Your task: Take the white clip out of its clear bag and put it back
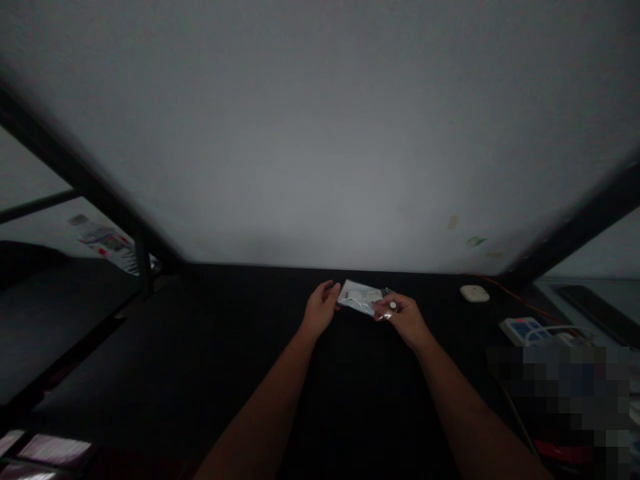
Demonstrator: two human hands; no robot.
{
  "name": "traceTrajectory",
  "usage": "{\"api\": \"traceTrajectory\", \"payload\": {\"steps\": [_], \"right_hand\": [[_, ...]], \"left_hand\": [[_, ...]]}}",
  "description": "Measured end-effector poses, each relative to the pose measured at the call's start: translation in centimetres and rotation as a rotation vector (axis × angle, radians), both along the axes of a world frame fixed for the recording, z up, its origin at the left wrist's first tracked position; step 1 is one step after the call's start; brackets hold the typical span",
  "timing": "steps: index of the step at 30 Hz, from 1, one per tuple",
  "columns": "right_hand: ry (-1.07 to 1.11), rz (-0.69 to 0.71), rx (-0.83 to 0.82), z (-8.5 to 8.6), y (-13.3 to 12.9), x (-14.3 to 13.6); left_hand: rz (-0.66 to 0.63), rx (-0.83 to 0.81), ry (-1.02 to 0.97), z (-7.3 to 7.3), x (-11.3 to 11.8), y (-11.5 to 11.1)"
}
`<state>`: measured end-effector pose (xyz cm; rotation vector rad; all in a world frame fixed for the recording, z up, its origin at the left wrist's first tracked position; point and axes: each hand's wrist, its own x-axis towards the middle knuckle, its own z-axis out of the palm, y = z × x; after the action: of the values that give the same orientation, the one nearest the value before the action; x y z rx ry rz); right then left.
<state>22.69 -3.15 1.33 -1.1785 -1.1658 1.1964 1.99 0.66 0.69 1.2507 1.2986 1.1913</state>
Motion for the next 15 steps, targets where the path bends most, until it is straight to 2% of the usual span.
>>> {"api": "traceTrajectory", "payload": {"steps": [2, 5, 11, 15], "right_hand": [[-0.021, 0.011, 0.001, -0.13, 0.02, 0.05], [-0.025, 0.021, 0.007, -0.46, 0.15, 0.06], [0.011, 0.045, 0.005, -0.45, 0.26, -0.03], [-0.146, 0.066, 0.023, -0.12, 0.28, 0.07]], "left_hand": [[-0.062, -0.062, 0.015, -0.18, -0.09, 0.09], [-0.168, -0.055, -0.036, -0.08, -0.27, -0.11], [-0.113, 0.0, -0.153, 0.05, -0.24, -0.42], [-0.12, 0.061, -0.089, 0.15, -0.28, -0.56]]}}
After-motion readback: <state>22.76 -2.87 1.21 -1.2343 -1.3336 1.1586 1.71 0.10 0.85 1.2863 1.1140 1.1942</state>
